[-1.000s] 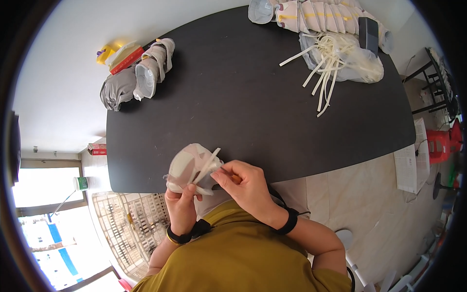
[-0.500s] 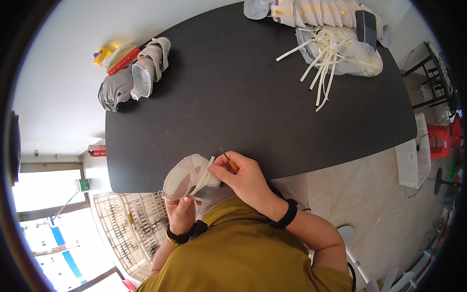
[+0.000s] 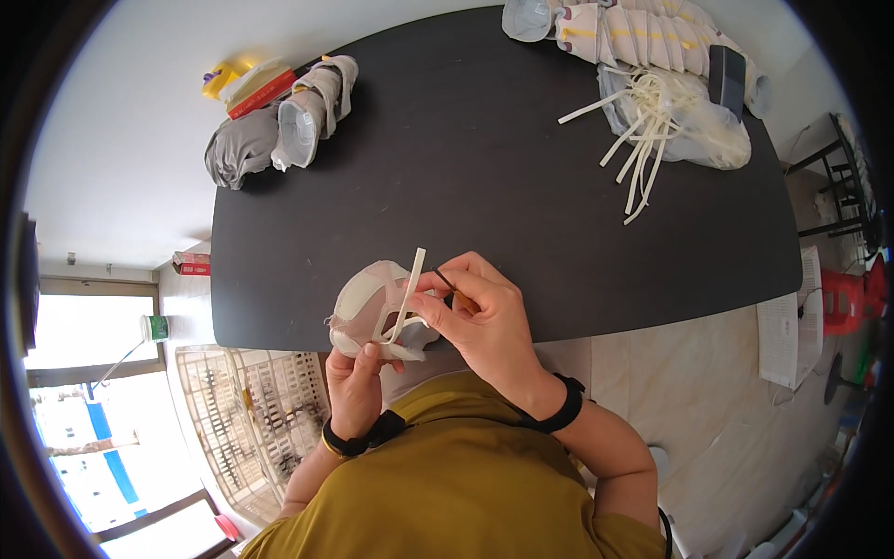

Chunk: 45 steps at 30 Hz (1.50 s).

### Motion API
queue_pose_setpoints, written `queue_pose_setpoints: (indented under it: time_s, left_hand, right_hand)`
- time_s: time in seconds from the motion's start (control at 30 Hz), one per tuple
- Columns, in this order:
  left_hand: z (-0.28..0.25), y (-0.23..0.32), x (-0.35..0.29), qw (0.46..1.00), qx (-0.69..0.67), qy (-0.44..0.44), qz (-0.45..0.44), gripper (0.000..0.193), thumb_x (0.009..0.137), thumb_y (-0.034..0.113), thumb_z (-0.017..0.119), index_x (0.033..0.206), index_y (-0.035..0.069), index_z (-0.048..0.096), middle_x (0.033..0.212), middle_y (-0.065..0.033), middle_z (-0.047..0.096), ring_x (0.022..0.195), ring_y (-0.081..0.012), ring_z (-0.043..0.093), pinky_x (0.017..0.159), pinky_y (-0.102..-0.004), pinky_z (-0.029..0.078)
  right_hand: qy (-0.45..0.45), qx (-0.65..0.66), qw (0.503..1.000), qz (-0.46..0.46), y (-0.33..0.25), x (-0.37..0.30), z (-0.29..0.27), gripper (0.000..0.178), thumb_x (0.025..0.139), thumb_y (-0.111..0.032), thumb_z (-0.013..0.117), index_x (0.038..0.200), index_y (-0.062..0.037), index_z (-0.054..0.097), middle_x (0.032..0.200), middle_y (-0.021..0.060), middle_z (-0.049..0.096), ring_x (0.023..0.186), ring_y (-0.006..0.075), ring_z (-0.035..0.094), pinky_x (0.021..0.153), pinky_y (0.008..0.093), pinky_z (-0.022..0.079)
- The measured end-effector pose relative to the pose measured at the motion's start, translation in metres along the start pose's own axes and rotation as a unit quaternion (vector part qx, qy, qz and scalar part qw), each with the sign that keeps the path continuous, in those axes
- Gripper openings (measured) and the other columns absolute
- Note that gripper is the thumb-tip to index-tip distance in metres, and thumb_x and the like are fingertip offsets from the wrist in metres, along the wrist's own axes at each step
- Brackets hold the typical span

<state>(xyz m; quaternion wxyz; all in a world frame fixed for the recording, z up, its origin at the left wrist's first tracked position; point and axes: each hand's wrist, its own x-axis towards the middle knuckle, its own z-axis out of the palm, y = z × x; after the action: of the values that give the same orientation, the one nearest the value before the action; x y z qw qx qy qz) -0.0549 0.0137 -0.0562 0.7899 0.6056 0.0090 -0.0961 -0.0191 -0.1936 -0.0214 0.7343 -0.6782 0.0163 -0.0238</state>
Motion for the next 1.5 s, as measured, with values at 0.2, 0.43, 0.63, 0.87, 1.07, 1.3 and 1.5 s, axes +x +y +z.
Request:
queue_pose_setpoints:
  time_s: [0.2,0.43,0.63,0.87,1.07,1.3,1.5]
  left_hand:
    - [0.014,0.007,0.0,0.999,-0.031,0.041,-0.002,0.02,0.1,0.013,0.058,0.112,-0.002,0.064,0.106,-0.0104,0.07,0.085,-0.0156,0.065,0.075,-0.0298,0.054]
    - [0.004,0.01,-0.009,0.994,0.102,0.039,0.004,0.024,0.102,0.015,0.054,0.116,-0.004,0.059,0.105,-0.0089,0.068,0.09,-0.0146,0.064,0.079,-0.0309,0.055]
    - [-0.017,0.031,-0.009,0.998,0.068,-0.009,-0.01,0.065,0.101,0.044,0.049,0.138,-0.006,0.029,0.131,-0.0177,0.045,0.114,-0.024,0.056,0.085,-0.0376,0.058]
    - [-0.004,0.066,-0.002,0.914,0.4,0.051,-0.036,0.031,0.104,0.023,0.045,0.103,-0.003,0.061,0.092,-0.0161,0.062,0.087,-0.0207,0.061,0.065,-0.0374,0.052]
    - [0.007,0.043,-0.002,0.835,0.508,0.017,0.208,0.016,0.091,0.004,0.061,0.104,-0.003,0.066,0.104,-0.0186,0.057,0.084,-0.0282,0.055,0.071,-0.0407,0.047]
    - [0.004,0.041,0.009,0.957,0.258,-0.003,0.132,0.041,0.094,0.014,0.06,0.129,-0.004,0.05,0.121,-0.016,0.056,0.109,-0.0219,0.059,0.085,-0.032,0.053]
    - [-0.012,0.055,0.018,0.969,0.248,-0.004,-0.006,0.041,0.095,0.016,0.06,0.13,-0.004,0.05,0.113,-0.0099,0.066,0.098,-0.0114,0.06,0.086,-0.0271,0.049]
  right_hand:
    - [0.017,-0.153,0.963,-0.223,-0.02,-0.011,0.006,0.015,0.078,-0.002,0.077,0.091,-0.0042,0.07,0.089,0.0022,0.057,0.059,0.0073,0.053,0.051,0.022,0.043]
    - [-0.059,-0.173,0.935,-0.305,0.003,-0.035,0.023,0.024,0.072,0.005,0.07,0.089,-0.0021,0.055,0.106,0.012,0.069,0.065,0.0187,0.067,0.052,0.0261,0.053]
    - [-0.089,-0.199,0.93,-0.298,0.023,-0.03,0.03,0.028,0.07,0.005,0.069,0.09,-0.0025,0.051,0.111,0.0135,0.069,0.064,0.02,0.066,0.054,0.0276,0.053]
    - [-0.127,-0.047,0.988,-0.079,0.013,-0.04,0.038,0.017,0.083,0.002,0.065,0.094,-0.0013,0.053,0.112,0.0119,0.069,0.055,0.0073,0.048,0.051,0.0217,0.043]
    - [-0.096,0.209,0.968,0.097,0.003,-0.033,0.034,0.007,0.096,-0.005,0.056,0.099,0.0005,0.053,0.116,0.0062,0.065,0.061,0.0017,0.039,0.054,0.0196,0.038]
    - [-0.098,0.022,0.993,-0.063,0.015,-0.019,0.043,0.012,0.093,0.0,0.057,0.104,0.0009,0.055,0.105,0.0069,0.064,0.062,0.006,0.048,0.057,0.0236,0.043]
    - [-0.099,-0.031,0.989,-0.103,0.023,-0.023,0.052,0.022,0.088,0.006,0.057,0.109,0.0009,0.057,0.085,-0.0004,0.055,0.06,0.0023,0.039,0.056,0.0197,0.038]
